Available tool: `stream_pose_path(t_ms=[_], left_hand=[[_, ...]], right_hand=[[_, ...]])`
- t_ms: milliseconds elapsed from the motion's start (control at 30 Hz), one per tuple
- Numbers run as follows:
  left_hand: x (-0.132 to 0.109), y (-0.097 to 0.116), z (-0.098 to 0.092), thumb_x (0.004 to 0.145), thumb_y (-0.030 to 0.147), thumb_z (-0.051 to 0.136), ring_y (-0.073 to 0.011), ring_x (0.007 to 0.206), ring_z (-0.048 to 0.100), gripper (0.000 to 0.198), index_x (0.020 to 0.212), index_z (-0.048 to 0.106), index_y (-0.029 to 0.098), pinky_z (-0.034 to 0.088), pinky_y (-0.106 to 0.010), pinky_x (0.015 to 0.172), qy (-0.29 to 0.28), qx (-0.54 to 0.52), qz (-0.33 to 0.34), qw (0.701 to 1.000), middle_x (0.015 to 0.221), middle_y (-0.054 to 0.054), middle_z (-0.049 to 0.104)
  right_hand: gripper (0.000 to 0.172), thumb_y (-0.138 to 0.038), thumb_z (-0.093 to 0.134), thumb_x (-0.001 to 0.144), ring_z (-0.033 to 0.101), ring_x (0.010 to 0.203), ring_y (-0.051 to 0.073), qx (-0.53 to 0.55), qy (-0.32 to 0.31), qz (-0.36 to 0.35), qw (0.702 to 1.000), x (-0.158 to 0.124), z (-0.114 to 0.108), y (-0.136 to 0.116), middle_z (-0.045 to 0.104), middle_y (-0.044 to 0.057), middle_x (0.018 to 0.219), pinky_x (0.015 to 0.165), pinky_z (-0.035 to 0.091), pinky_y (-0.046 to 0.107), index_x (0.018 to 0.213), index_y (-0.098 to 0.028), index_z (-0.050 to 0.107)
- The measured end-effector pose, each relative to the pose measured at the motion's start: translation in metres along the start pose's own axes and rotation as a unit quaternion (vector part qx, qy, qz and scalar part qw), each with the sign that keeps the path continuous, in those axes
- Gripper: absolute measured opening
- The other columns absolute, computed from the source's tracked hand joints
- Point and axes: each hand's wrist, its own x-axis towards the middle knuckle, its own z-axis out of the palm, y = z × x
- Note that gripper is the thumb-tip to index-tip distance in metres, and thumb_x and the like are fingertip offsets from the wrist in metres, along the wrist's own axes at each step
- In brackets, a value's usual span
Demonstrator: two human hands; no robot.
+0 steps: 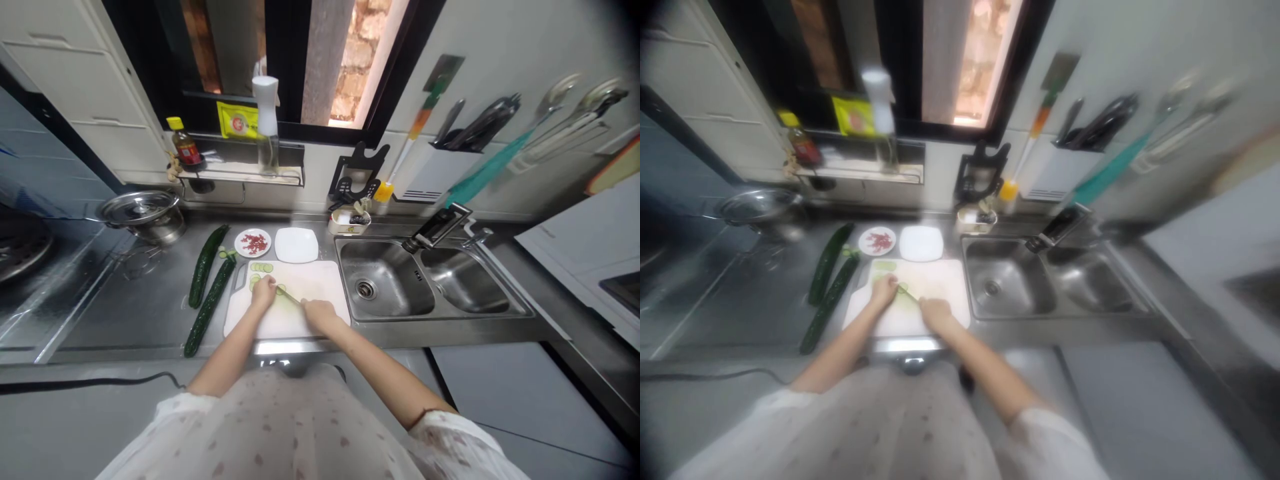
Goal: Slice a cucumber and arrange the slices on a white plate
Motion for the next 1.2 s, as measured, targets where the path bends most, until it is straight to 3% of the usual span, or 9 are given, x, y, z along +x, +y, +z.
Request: stream_pose_path(t_ms=[333,867,1200], left_hand=[[-0.001,0.000,0.001,0.080,0.012,0.053,-0.0213,0.090,0.065,0.024,0.097,0.067,0.018,0.046,-0.029,0.084,0.006,0.003,0.004,1.000,0.090,-0.008,0.070],[-0.004,0.000,0.001,0.081,0.012,0.051,-0.0210,0.096,0.064,0.026,0.100,0.066,0.017,0.045,-0.028,0.086,0.009,0.013,0.018,1.000,0.097,-0.009,0.071],[-0.002,-0.001,0.002,0.082,0.012,0.050,-0.0215,0.096,0.064,0.026,0.101,0.066,0.018,0.046,-0.029,0.087,0.008,0.025,0.019,0.999,0.096,-0.009,0.070]], right_hand=[[0.033,-0.012,0.036,0.093,0.067,0.098,0.027,0.006,-0.004,-0.013,1.000,-0.001,-0.006,0.005,0.068,0.018,0.102,0.076,0.051,0.038,0.119,-0.015,0.055],[0.034,-0.012,0.040,0.089,0.067,0.095,0.027,0.033,-0.019,-0.005,0.999,-0.018,0.009,0.017,0.068,0.017,0.102,0.074,0.050,0.036,0.119,-0.016,0.054],[0.036,-0.012,0.040,0.088,0.065,0.099,0.027,0.040,-0.019,-0.001,0.999,-0.011,-0.001,0.004,0.068,0.017,0.104,0.076,0.049,0.036,0.121,-0.015,0.053]])
